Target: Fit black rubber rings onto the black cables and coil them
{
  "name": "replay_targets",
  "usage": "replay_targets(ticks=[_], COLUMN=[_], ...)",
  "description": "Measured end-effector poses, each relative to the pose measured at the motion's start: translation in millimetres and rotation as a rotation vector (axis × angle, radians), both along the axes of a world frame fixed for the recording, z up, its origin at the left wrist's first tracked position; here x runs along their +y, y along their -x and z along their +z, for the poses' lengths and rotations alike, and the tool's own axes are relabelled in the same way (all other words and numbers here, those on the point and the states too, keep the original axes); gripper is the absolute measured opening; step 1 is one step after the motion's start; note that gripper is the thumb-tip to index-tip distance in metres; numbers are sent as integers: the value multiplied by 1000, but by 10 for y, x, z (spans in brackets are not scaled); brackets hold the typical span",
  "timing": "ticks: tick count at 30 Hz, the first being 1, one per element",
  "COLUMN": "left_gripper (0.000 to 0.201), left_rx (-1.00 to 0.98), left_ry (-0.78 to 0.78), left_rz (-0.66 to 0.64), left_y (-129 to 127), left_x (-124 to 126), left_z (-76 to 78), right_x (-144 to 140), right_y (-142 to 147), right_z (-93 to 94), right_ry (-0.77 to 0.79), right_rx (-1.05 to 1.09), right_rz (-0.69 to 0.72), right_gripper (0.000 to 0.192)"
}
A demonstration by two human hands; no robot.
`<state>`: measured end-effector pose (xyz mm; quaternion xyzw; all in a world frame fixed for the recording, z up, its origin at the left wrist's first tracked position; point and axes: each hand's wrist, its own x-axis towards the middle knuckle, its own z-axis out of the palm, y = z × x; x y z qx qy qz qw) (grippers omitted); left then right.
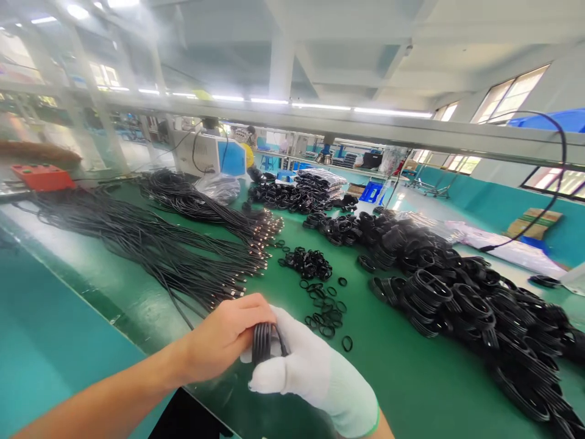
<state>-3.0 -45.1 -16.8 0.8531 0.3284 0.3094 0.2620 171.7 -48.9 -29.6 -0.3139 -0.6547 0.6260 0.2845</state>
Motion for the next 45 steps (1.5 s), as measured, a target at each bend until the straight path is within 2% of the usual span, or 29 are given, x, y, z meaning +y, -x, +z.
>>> replay_targets(ticks=[4, 8, 10, 13, 18, 24, 27, 30, 33, 37, 41, 45], left_gripper=[28, 18, 15, 7, 6, 6, 6, 15, 20, 18, 15, 16], left_rx=[13, -138, -181, -149, -102, -31, -50, -92, -103, -23, 36, 41], left_ry=[107, 414, 499, 464, 380, 329, 420, 546, 580, 587, 506, 314], left_rz=[97, 155, 162, 240, 334, 330, 280, 254, 267, 336, 388, 418], left_y=[14, -4, -22, -57, -94, -74, -51, -36, -45, -92, -127, -128], left_x=[18, 74, 102, 125, 127, 192, 217, 207, 191, 230, 268, 185], left_z=[34, 7, -21, -55, -58, -66, -97, -144, -216, -315, -299, -235], right_x=[26, 16, 24, 47, 55, 32, 33, 24, -4, -25, -1, 15], right_y=[46, 50, 29, 7, 15, 33, 52, 86, 129, 170, 178, 167], right_z=[-76, -119, -160, -231, -277, -275, -282, -260, -203, -169, -241, -328], right_ry=[183, 371, 413, 424, 374, 379, 392, 398, 367, 308, 297, 420], right_rx=[81, 352, 417, 409, 365, 361, 350, 345, 294, 165, 112, 265], right_rz=[-32, 26, 44, 21, -34, -96, -111, -91, -74, -64, -119, -118], right_gripper=[46, 35, 29, 29, 32, 28, 29, 29, 27, 28, 29, 27])
